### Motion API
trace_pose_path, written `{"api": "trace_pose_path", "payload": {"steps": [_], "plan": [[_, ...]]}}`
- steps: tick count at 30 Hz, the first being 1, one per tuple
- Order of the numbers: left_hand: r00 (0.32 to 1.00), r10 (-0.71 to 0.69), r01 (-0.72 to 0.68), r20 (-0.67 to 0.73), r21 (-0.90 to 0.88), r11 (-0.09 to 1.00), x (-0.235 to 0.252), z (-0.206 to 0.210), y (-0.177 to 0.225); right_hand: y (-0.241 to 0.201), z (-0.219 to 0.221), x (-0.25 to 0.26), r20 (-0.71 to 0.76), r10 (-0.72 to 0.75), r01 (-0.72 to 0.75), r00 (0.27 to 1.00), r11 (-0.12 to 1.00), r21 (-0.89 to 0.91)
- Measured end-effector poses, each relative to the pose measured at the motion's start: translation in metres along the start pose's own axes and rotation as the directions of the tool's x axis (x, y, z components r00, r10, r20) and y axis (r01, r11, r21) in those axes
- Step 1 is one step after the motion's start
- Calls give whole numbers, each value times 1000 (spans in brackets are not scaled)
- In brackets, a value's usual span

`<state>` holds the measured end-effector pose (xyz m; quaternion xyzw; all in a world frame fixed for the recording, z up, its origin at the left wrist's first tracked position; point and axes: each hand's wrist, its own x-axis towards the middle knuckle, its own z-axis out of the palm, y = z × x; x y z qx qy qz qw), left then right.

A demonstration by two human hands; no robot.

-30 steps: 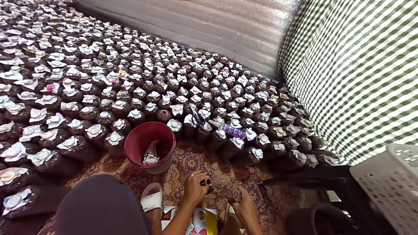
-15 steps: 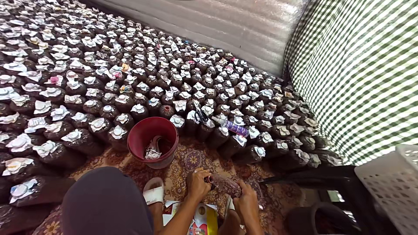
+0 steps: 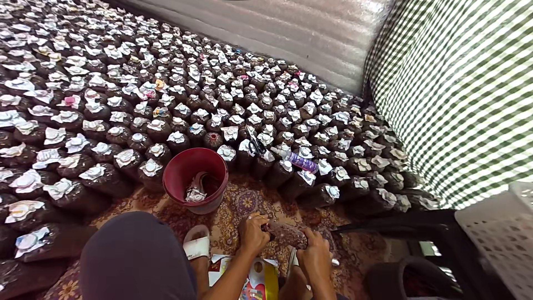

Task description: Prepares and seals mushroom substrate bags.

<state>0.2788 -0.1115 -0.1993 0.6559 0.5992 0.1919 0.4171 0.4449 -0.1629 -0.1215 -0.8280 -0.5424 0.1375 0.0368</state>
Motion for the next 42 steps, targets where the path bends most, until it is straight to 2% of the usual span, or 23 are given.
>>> {"api": "trace_pose_path", "payload": {"steps": [23, 27, 31, 36, 39, 42], "plan": [[1000, -10, 10, -6, -46, 999, 0, 1, -3, 3, 6, 2, -23, -6, 7, 1000, 999, 31], [999, 10, -13, -47, -60, 998, -1, 1, -7, 8, 13, 4, -36, -16, 20, 999, 995, 98], [998, 10, -16, -67, -98, 995, 0, -4, -7, 22, 34, 10, -22, -45, 49, 999, 963, 267], [998, 16, -22, -54, -107, 994, -2, -4, -9, 31, 58, 10, 40, -17, -7, 999, 839, 545], [998, 48, -51, -38, -88, 995, 0, -2, -12, 35, 71, 7, 123, 12, -98, 992, 686, 721], [999, 51, -51, -2, -100, 994, 2, -4, -13, 33, 83, 6, 256, 73, -257, 964, 501, 827]]}}
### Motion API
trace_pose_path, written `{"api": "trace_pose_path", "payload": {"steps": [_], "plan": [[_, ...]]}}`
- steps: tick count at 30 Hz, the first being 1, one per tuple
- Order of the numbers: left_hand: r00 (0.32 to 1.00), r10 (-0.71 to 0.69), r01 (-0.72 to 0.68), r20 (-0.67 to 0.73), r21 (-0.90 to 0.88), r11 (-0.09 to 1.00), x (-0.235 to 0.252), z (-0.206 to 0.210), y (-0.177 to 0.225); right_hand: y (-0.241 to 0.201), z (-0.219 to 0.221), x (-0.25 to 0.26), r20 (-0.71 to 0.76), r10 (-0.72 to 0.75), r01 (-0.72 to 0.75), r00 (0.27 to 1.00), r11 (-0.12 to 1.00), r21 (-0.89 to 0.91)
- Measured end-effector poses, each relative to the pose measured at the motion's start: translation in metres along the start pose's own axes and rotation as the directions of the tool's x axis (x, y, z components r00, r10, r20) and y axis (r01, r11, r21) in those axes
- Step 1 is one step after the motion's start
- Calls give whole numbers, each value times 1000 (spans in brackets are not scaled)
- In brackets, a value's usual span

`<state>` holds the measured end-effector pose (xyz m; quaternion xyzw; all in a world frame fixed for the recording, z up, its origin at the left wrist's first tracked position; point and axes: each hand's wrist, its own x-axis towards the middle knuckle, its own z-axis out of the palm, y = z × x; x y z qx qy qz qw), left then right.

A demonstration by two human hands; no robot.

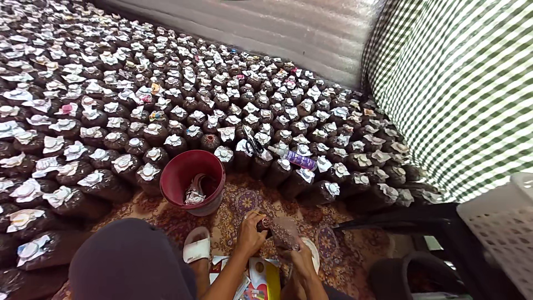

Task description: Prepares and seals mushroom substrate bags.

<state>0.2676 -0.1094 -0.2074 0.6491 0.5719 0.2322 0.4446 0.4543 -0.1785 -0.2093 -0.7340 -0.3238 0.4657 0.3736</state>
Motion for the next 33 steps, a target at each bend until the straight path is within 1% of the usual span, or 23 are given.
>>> {"api": "trace_pose_path", "payload": {"steps": [2, 5, 7, 9, 10, 11, 13, 14, 15, 16, 17, 18, 19, 21, 22, 24, 26, 27, 28, 29, 30, 32, 33], "plan": [[1000, 5, -5, 19, -4, 1000, 2, -2, 0, 2, 4, 0, 38, 84, -88, 996, 989, 118], [999, -1, 0, 47, 25, 1000, 5, -6, 0, -2, 7, -1, 113, 164, -187, 980, 952, 241], [998, -16, 13, 66, 52, 999, 6, -8, 3, -2, 6, -1, 163, 183, -229, 969, 915, 331], [999, -6, 3, 52, 60, 998, 4, -12, 6, -1, 3, -4, 234, 185, -272, 954, 864, 423], [1000, 12, -12, 13, 44, 999, 3, -14, 9, -2, 0, -5, 275, 175, -290, 945, 836, 466], [997, 36, -35, -62, 14, 999, 0, -15, 13, -4, -2, -9, 314, 159, -307, 936, 804, 508], [969, 100, -116, -227, -58, 992, -6, -22, 31, -11, -8, -15, 396, 87, -326, 914, 738, 591], [972, 120, -145, -203, -115, 983, -10, -29, 45, -14, -10, -18, 440, 29, -330, 898, 706, 626], [987, 132, -147, -96, -176, 973, -15, -38, 59, -18, -10, -20, 469, -24, -330, 883, 678, 656], [989, 140, -128, 46, -207, 970, -19, -46, 72, -23, -9, -21, 476, -54, -325, 878, 661, 676], [977, 139, -109, 161, -184, 977, -22, -50, 82, -29, -8, -23, 472, -72, -318, 879, 649, 691], [963, 136, -109, 231, -125, 986, -25, -51, 90, -36, -7, -26, 456, -61, -307, 888, 662, 684], [962, 129, -118, 240, -60, 991, -28, -50, 94, -42, -7, -28, 467, -78, -288, 881, 695, 659], [983, 99, -103, 156, 20, 994, -31, -44, 94, -53, -9, -31, 510, -111, -251, 853, 769, 587], [991, 77, -81, 106, 34, 996, -32, -42, 94, -63, -9, -35, 501, -96, -211, 860, 827, 521], [1000, 10, -12, 29, 52, 999, -33, -40, 98, -79, -7, -43, 430, -61, -73, 901, 954, 290], [998, -66, 65, 12, 85, 994, -36, -39, 103, -86, -2, -52, 331, -68, 58, 941, 998, 40], [994, -101, 95, 49, 104, 990, -38, -40, 108, -86, 1, -56, 277, -79, 98, 958, 994, -56], [985, -123, 108, 118, 124, 986, -40, -42, 112, -83, 4, -58, 222, -99, 131, 970, 982, -136], [969, -134, 103, 209, 150, 983, -41, -46, 115, -77, 5, -59, 191, -113, 151, 975, 969, -196], [944, -132, 83, 302, 168, 982, -40, -53, 116, -72, 4, -59, 199, -123, 169, 972, 958, -233], [873, -128, 54, 470, 167, 984, -34, -75, 108, -65, -4, -59, 326, -72, 167, 943, 947, -275], [851, -130, 60, 508, 151, 987, -32, -88, 102, -61, -6, -59, 393, -1, 123, 919, 951, -284]]}}
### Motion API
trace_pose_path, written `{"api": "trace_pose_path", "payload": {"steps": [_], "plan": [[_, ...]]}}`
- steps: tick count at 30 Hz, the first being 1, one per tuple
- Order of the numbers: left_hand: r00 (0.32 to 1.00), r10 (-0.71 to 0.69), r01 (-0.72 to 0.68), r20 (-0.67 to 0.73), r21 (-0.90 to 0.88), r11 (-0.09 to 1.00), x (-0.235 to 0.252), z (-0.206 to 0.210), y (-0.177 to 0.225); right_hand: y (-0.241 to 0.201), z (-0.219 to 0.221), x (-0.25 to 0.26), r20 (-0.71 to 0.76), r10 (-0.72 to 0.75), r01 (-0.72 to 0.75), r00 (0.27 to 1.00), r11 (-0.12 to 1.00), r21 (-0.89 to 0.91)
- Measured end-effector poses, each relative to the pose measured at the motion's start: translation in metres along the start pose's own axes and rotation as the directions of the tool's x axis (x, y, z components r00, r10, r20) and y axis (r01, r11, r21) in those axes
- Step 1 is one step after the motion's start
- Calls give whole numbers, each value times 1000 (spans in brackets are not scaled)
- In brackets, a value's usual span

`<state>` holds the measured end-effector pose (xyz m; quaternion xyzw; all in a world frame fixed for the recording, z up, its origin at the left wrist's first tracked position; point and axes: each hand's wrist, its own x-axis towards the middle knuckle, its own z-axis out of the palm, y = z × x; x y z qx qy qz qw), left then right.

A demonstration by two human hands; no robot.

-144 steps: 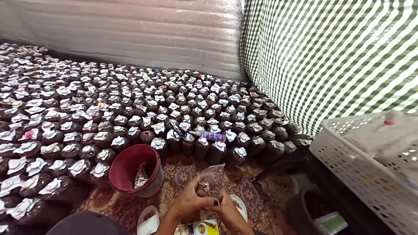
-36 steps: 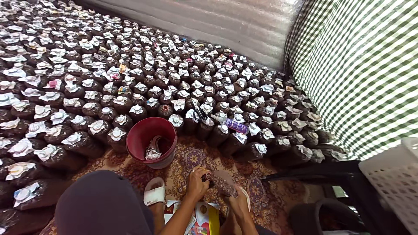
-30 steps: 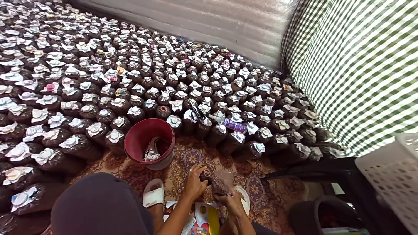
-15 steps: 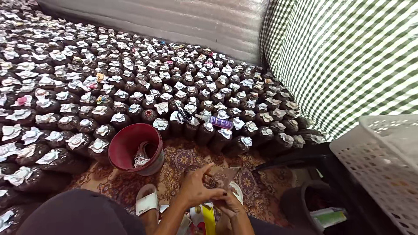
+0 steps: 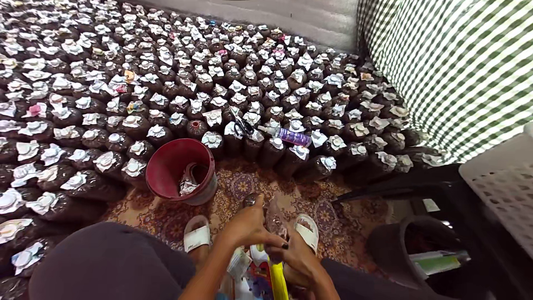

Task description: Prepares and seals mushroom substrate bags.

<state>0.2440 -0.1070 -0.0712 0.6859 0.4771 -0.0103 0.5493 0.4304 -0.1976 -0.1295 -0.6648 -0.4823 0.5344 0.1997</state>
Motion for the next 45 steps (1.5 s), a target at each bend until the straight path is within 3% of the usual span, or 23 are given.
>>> {"api": "trace_pose_path", "payload": {"steps": [2, 4, 8, 11, 16, 26, 29, 31, 33, 35, 37, 40, 45], "plan": [[998, -51, 48, -49, -58, 997, -7, -23, -11, 12, 11, 1, 167, 107, -117, 980, 992, 49], [976, -104, 92, -194, -67, 993, -9, -40, -20, 36, 31, 10, 311, 185, -196, 932, 981, 6], [949, -114, 94, -294, -83, 992, -10, -50, -22, 74, 63, 45, 483, 349, -112, 803, 884, -453], [955, -129, 114, -268, -69, 991, -7, -45, -22, 81, 77, 60, 461, 475, -99, 750, 770, -631], [969, -147, 144, -196, -32, 989, 3, -39, -25, 106, 103, 60, 210, 553, -287, 807, 677, -678], [966, -146, 138, -214, -51, 989, 13, -37, -29, 111, 79, 66, 310, 562, -255, 767, 711, -655], [964, -145, 130, -224, -79, 988, 15, -38, -35, 83, 48, 65, 274, 564, -292, 779, 713, -638], [958, -141, 125, -249, -80, 989, 18, -40, -39, 49, 19, 63, 120, 525, -349, 843, 702, -621], [946, -150, 140, -288, -52, 989, 22, -42, -44, 11, -7, 62, -114, 339, -345, 934, 767, -542], [938, -175, 185, -299, 7, 983, 28, -40, -52, -28, -17, 62, -299, 132, -278, 945, 809, -519], [955, -184, 195, -233, 24, 981, 39, -32, -69, -60, -16, 65, -252, 86, -230, 964, 748, -623], [975, -198, 199, -103, 0, 980, 54, -13, -89, -78, -2, 83, -88, 229, -205, 970, 559, -804], [956, -277, 273, -100, -50, 961, 69, 16, -110, -78, 11, 108, -37, 266, -149, 963, 415, -897]]}}
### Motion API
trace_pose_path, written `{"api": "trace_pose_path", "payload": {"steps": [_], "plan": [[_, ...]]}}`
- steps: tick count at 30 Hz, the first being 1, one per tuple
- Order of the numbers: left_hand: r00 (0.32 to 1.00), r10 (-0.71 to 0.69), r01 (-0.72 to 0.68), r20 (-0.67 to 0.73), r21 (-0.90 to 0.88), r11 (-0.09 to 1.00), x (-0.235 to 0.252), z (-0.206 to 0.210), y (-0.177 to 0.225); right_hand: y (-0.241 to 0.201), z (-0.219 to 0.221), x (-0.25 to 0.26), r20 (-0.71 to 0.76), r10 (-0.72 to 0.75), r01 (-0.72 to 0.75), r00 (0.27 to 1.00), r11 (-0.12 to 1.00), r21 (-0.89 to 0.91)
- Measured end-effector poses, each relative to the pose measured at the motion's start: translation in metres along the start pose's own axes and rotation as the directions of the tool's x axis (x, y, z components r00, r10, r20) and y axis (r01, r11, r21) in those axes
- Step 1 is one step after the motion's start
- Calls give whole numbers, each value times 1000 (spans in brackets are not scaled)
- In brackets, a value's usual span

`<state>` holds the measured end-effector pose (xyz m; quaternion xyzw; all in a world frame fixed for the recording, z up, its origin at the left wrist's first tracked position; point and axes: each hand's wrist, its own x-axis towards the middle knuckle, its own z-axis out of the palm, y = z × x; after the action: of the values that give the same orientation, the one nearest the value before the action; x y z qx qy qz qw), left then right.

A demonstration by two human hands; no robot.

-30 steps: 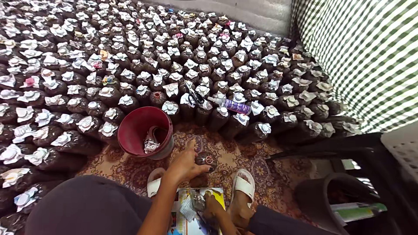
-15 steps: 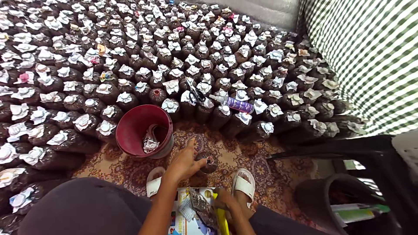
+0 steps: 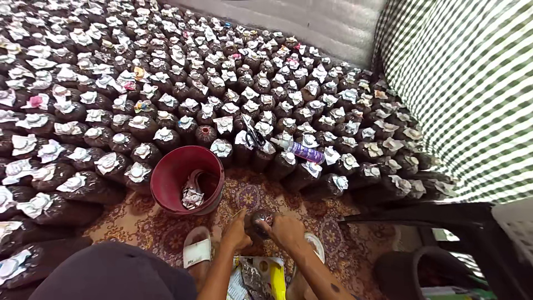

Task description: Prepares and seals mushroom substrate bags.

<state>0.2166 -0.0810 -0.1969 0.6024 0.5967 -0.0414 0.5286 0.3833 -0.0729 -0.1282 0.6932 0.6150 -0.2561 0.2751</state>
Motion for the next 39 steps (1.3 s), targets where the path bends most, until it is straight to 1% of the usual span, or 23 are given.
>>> {"api": "trace_pose_path", "payload": {"steps": [3, 8, 10, 12, 13, 14, 16, 17, 18, 19, 21, 24, 26, 27, 29, 30, 31, 32, 33, 34, 36, 37, 39], "plan": [[999, 6, -6, -45, 8, 1000, 6, 13, -8, 5, 12, 11, -20, -70, 70, 997, 998, 1], [986, 115, -112, -119, 28, 993, 13, 28, -22, 20, 18, 11, -65, -118, 125, 991, 986, 111], [972, 180, -178, -151, 31, 984, 14, 30, -28, 17, 8, -5, -136, -145, 158, 980, 983, 92], [951, 250, -251, -182, 22, 968, 11, 38, -29, 17, -1, -25, -283, -186, 212, 941, 975, 63], [934, 288, -298, -212, -19, 954, 6, 40, -25, 18, -6, -31, -407, -215, 252, 888, 967, 39], [910, 314, -345, -272, -72, 936, 2, 44, -20, 20, -11, -35, -552, -252, 299, 795, 954, -4], [854, 314, -422, -415, -200, 885, -6, 57, -4, 26, -23, -35, -783, -320, 368, 534, 921, -126], [839, 292, -443, -460, -265, 856, -10, 63, 3, 28, -31, -34, -834, -339, 375, 436, 911, -174], [822, 268, -460, -502, -309, 833, -12, 69, 12, 29, -41, -33, -853, -353, 371, 386, 905, -206], [816, 242, -463, -525, -341, 818, -14, 74, 19, 30, -50, -32, -854, -366, 364, 371, 903, -229], [825, 218, -456, -522, -385, 803, -20, 84, 28, 34, -60, -37, -821, -390, 350, 417, 902, -251], [759, 322, -575, -566, -350, 739, -10, 85, 14, 30, -56, -70, -708, -464, 397, 532, 875, -276], [705, 417, -651, -574, -290, 701, 5, 69, -4, 33, -31, -92, -648, -558, 454, 518, 822, -345], [691, 465, -663, -553, -231, 712, 10, 57, -11, 40, -16, -100, -610, -593, 474, 526, 799, -369], [678, 526, -615, -514, -5, 788, 18, 39, -13, 57, -1, -103, -556, -619, 487, 554, 783, -387], [697, 526, -577, -487, 55, 815, 18, 38, -12, 61, -2, -101, -540, -626, 491, 563, 778, -391], [744, 492, -528, -452, 54, 848, 16, 40, -10, 59, -7, -99, -516, -623, 496, 588, 781, -379], [800, 428, -471, -421, 2, 882, 11, 46, -8, 51, -14, -94, -492, -613, 498, 618, 789, -359], [837, 365, -442, -408, -111, 890, 6, 60, -7, 38, -20, -89, -468, -602, 502, 647, 798, -333], [865, 309, -421, -395, -237, 875, -3, 77, -5, 19, -25, -86, -399, -583, 509, 708, 812, -284], [896, 241, -394, -373, -418, 818, -15, 104, -4, -16, -31, -73, -270, -589, 538, 762, 807, -242], [900, 228, -389, -373, -447, 805, -14, 105, -8, -23, -34, -66, -260, -593, 545, 762, 805, -237], [919, 197, -326, -342, -376, 868, -7, 95, -22, -10, -28, -55, -339, -534, 495, 775, 846, -201]]}}
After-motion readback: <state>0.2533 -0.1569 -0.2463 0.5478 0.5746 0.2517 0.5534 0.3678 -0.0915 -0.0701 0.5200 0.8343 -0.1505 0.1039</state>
